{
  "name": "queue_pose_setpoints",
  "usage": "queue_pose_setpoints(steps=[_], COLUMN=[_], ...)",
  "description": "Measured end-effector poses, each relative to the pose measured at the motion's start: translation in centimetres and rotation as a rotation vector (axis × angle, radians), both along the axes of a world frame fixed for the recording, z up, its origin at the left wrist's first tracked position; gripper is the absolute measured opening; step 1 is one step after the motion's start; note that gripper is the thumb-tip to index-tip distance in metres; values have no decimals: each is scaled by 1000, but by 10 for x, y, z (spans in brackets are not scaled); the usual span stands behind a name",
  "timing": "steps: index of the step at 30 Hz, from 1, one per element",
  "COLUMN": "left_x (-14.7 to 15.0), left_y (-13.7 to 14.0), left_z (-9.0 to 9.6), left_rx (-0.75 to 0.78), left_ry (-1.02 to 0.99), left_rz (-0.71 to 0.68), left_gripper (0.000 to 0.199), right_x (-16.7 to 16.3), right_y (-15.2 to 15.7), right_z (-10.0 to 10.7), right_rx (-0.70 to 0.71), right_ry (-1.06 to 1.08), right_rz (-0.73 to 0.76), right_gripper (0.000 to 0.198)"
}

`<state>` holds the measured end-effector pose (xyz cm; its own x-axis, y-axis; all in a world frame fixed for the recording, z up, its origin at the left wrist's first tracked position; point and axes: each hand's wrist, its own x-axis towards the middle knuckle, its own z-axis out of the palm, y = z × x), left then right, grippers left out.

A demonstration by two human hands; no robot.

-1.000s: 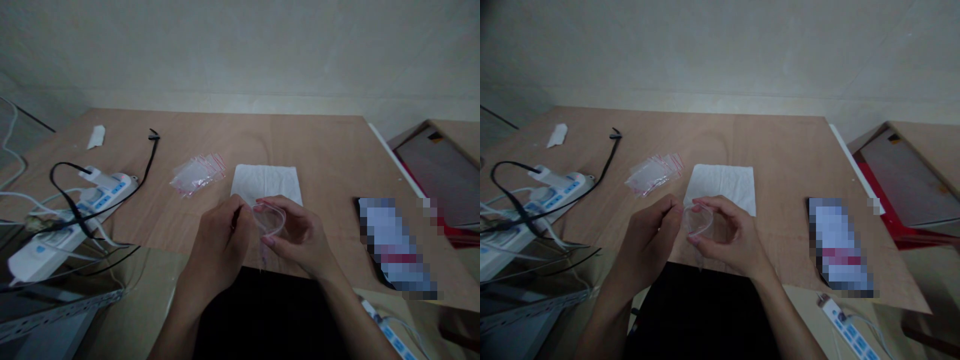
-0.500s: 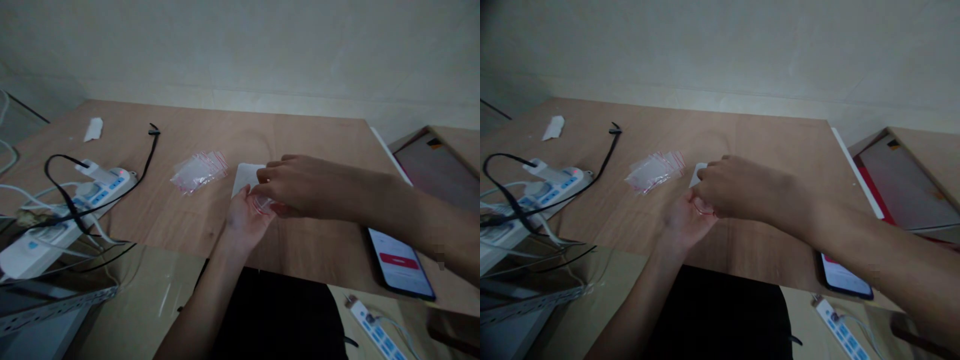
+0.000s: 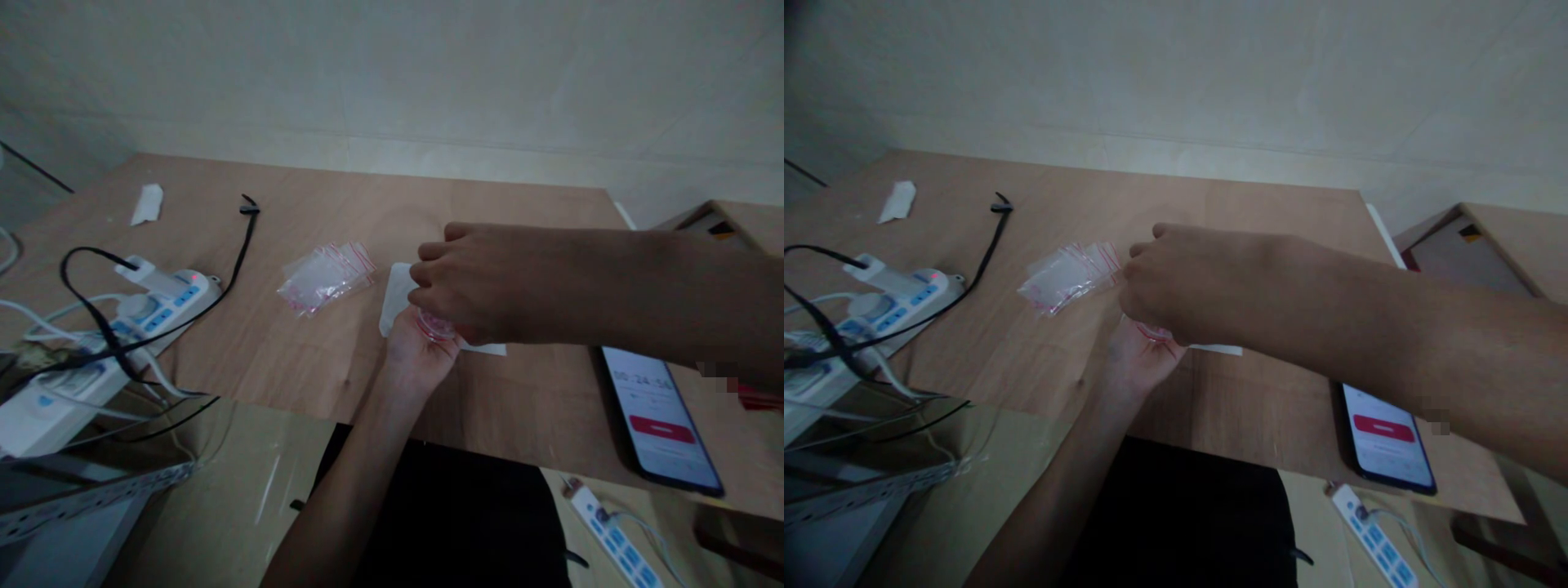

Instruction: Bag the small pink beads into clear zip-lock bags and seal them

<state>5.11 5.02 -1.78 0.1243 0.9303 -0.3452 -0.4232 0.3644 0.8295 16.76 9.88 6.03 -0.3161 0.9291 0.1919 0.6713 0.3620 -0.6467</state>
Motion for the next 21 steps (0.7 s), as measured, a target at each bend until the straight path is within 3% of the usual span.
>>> queue_pose_setpoints(steps=[3, 4, 6, 8, 10, 12, 16, 21], left_x=[-1, 0, 3, 7, 12, 16, 16, 17], left_y=[12, 17, 29, 39, 46, 50, 53, 52], left_z=[-5, -7, -10, -13, -18, -24, -33, -31], left_rx=[32, 30, 88, 297, 572, 742, 819, 828], left_ry=[261, 320, 460, 777, 1210, 1477, 1547, 1560], left_rz=[-35, -31, -2, -21, -132, -250, -311, -333], left_gripper=[40, 40, 42, 38, 34, 36, 33, 30], right_x=[5, 10, 25, 42, 55, 61, 60, 59], right_y=[-6, -9, -14, -18, -23, -27, -34, -37], right_z=[32, 37, 32, 9, -27, -64, -111, -123], right_rx=[-31, 19, 129, 166, 99, 37, -18, -24], right_ry=[-293, -347, -411, -447, -459, -471, -507, -547], right_rz=[225, 209, 45, -236, -533, -710, -722, -697], right_gripper=[20, 17, 39, 53, 56, 65, 66, 66])
